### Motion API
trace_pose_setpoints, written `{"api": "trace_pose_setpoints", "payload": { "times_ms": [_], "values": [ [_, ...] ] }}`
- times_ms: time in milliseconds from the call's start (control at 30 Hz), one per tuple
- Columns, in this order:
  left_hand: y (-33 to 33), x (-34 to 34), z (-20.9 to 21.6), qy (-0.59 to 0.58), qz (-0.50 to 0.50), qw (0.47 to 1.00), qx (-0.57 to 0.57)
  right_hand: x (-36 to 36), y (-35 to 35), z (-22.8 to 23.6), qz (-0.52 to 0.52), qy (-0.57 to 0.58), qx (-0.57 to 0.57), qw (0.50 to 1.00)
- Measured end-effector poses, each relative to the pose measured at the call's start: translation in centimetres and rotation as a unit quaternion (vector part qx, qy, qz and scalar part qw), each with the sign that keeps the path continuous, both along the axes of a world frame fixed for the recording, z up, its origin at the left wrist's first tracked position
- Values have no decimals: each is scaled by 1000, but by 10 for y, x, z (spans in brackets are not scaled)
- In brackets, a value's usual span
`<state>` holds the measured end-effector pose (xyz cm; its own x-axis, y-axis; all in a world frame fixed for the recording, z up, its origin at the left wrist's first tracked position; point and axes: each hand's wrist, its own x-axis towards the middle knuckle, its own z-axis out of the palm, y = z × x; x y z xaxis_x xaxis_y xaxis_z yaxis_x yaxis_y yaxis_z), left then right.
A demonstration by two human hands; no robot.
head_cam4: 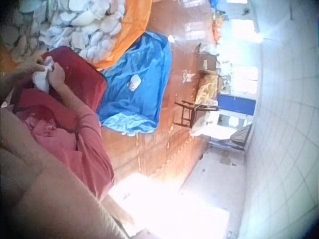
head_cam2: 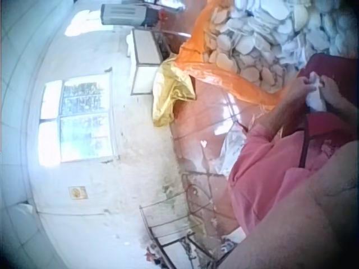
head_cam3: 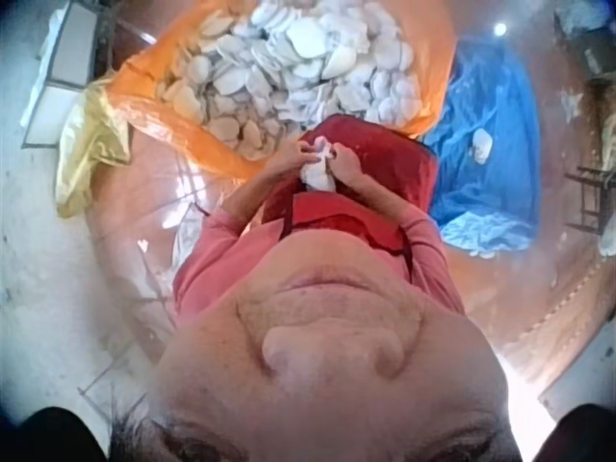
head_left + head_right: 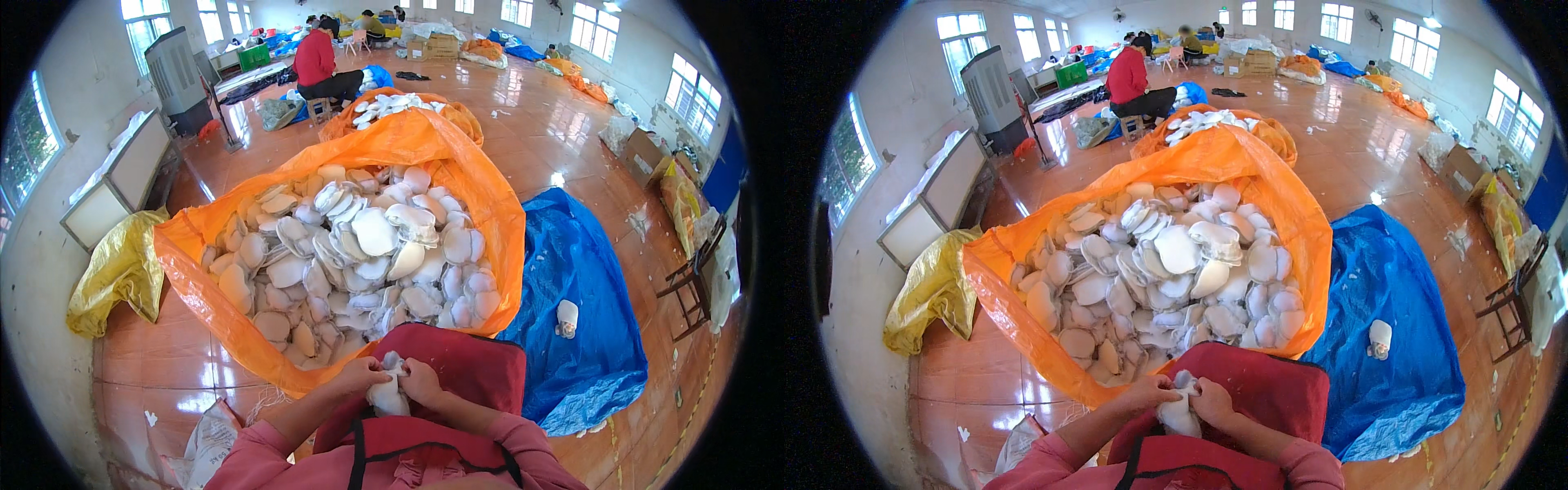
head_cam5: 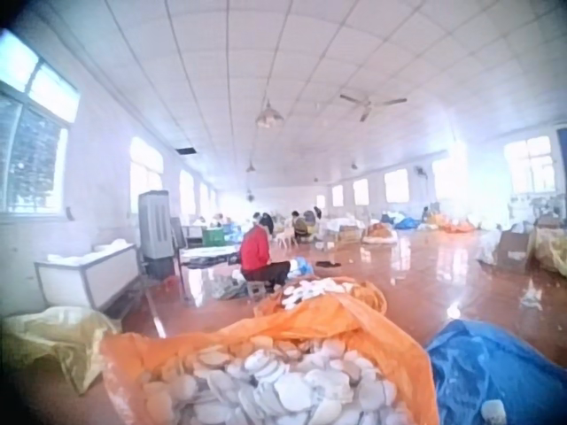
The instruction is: The person stuffs a white fabric shell with cotton-like material, then inserts a small face insert to form a plush toy. The person handles the shell and stuffing by hand, repeatedly compressing and shaping the material before placing the finished toy aside.
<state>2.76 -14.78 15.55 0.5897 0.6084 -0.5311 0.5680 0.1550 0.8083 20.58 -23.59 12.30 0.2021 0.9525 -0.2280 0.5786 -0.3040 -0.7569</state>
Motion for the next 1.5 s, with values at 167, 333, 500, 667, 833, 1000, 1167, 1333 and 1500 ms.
{"api": "trace_pose_setpoints", "payload": {
  "times_ms": [167,333,500,667,833,1000,1167,1333,1500],
  "values": [
    [-12,5,-5,-35,8,994,102,-4,-2,-15,-39,-23,43,998],
    [-21,11,1,-5,-27,972,235,-12,-4,-14,-64,1,59,996],
    [-34,16,20,43,-63,949,305,-12,-10,-23,-62,19,97,993],
    [-40,4,8,2,-20,941,338,7,-17,-16,48,90,143,984],
    [-41,-12,7,9,-31,955,295,49,-17,-3,209,277,4,938],
    [-46,-7,2,49,-37,953,296,53,-17,-22,203,374,-84,901],
    [-48,-17,-18,-40,-18,935,352,39,-4,-12,235,302,-83,920],
    [-49,-17,-25,-74,-16,918,388,27,4,-16,255,214,-44,942],
    [-52,-20,-33,-99,5,916,389,32,0,-6,242,274,-46,930]
  ]
}}
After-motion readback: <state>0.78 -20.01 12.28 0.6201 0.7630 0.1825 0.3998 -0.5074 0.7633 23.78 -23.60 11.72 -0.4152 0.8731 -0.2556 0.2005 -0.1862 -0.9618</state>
